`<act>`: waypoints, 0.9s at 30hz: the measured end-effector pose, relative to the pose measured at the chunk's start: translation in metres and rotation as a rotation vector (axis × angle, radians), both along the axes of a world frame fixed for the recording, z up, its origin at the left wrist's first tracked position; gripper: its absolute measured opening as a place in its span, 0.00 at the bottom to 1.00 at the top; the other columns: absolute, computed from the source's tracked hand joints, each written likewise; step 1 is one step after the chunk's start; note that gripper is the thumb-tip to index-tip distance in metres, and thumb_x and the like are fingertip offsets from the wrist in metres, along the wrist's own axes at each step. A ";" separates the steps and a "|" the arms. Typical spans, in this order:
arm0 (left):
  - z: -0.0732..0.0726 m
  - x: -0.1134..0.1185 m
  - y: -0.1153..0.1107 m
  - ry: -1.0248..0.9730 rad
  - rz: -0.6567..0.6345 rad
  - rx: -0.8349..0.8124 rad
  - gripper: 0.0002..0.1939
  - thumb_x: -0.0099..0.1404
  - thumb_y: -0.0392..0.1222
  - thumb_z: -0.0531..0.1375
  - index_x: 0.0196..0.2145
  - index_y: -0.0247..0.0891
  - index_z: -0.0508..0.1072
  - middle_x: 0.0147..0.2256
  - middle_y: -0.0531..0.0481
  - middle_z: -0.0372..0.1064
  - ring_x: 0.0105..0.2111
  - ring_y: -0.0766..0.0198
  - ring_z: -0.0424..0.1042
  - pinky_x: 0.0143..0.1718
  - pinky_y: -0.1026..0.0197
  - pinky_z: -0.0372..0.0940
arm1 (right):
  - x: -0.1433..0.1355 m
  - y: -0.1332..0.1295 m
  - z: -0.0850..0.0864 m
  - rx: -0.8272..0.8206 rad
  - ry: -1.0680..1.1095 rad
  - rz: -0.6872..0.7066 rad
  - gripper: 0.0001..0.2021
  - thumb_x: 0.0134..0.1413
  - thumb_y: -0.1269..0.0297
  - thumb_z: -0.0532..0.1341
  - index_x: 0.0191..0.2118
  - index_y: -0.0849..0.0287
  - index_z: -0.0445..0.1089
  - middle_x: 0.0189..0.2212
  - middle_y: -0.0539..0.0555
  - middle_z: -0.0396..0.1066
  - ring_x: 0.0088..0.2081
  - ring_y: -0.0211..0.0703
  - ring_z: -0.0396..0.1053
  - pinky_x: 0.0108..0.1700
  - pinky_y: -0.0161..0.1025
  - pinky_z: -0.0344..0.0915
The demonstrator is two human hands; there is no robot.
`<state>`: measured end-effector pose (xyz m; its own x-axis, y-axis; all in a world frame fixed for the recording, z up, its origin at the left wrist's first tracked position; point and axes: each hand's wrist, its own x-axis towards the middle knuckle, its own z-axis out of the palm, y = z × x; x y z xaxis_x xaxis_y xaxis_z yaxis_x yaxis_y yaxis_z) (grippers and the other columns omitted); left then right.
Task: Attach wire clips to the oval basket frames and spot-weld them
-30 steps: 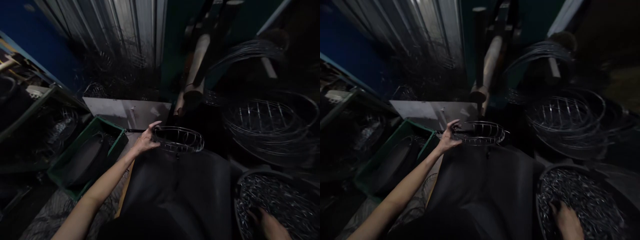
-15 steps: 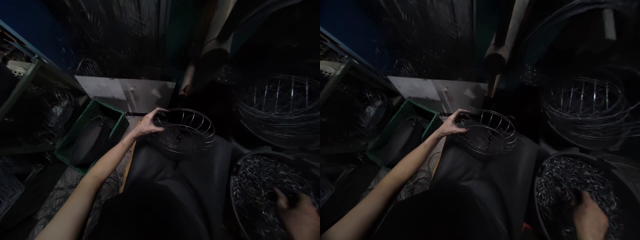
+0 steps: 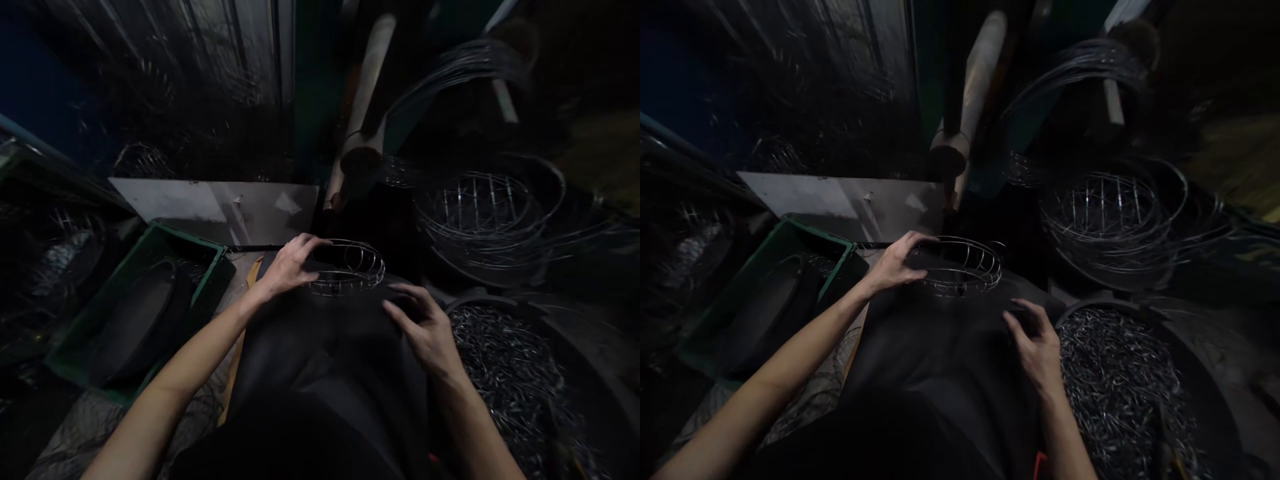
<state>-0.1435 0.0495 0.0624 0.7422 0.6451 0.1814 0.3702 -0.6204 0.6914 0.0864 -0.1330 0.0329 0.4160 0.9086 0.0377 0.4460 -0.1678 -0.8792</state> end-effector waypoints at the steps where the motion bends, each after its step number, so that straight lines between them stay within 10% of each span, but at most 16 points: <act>1: 0.001 0.001 0.000 0.032 -0.012 0.022 0.30 0.52 0.32 0.60 0.53 0.41 0.60 0.48 0.46 0.62 0.48 0.56 0.64 0.49 0.54 0.62 | -0.002 0.013 0.010 -0.014 0.008 0.078 0.15 0.48 0.52 0.60 0.41 0.54 0.70 0.35 0.53 0.73 0.38 0.44 0.70 0.42 0.42 0.67; 8: 0.008 0.004 -0.007 0.121 -0.021 0.135 0.28 0.55 0.32 0.60 0.53 0.39 0.61 0.47 0.44 0.61 0.49 0.54 0.63 0.49 0.52 0.61 | -0.028 0.073 0.058 -0.010 -0.161 0.258 0.10 0.52 0.64 0.56 0.40 0.55 0.71 0.37 0.51 0.73 0.39 0.40 0.71 0.42 0.37 0.66; 18: 0.001 0.008 -0.007 0.100 -0.037 0.145 0.29 0.55 0.34 0.59 0.55 0.42 0.59 0.49 0.44 0.60 0.50 0.54 0.61 0.50 0.50 0.60 | -0.033 0.070 0.063 0.034 -0.422 0.280 0.14 0.52 0.57 0.59 0.41 0.56 0.73 0.34 0.54 0.74 0.34 0.42 0.72 0.40 0.39 0.68; 27: 0.000 0.001 -0.003 0.066 0.028 0.076 0.29 0.54 0.34 0.60 0.54 0.40 0.59 0.48 0.44 0.60 0.50 0.54 0.62 0.50 0.51 0.60 | -0.026 0.048 0.073 0.026 -0.154 0.135 0.12 0.51 0.54 0.60 0.38 0.54 0.72 0.32 0.51 0.74 0.34 0.41 0.72 0.38 0.38 0.68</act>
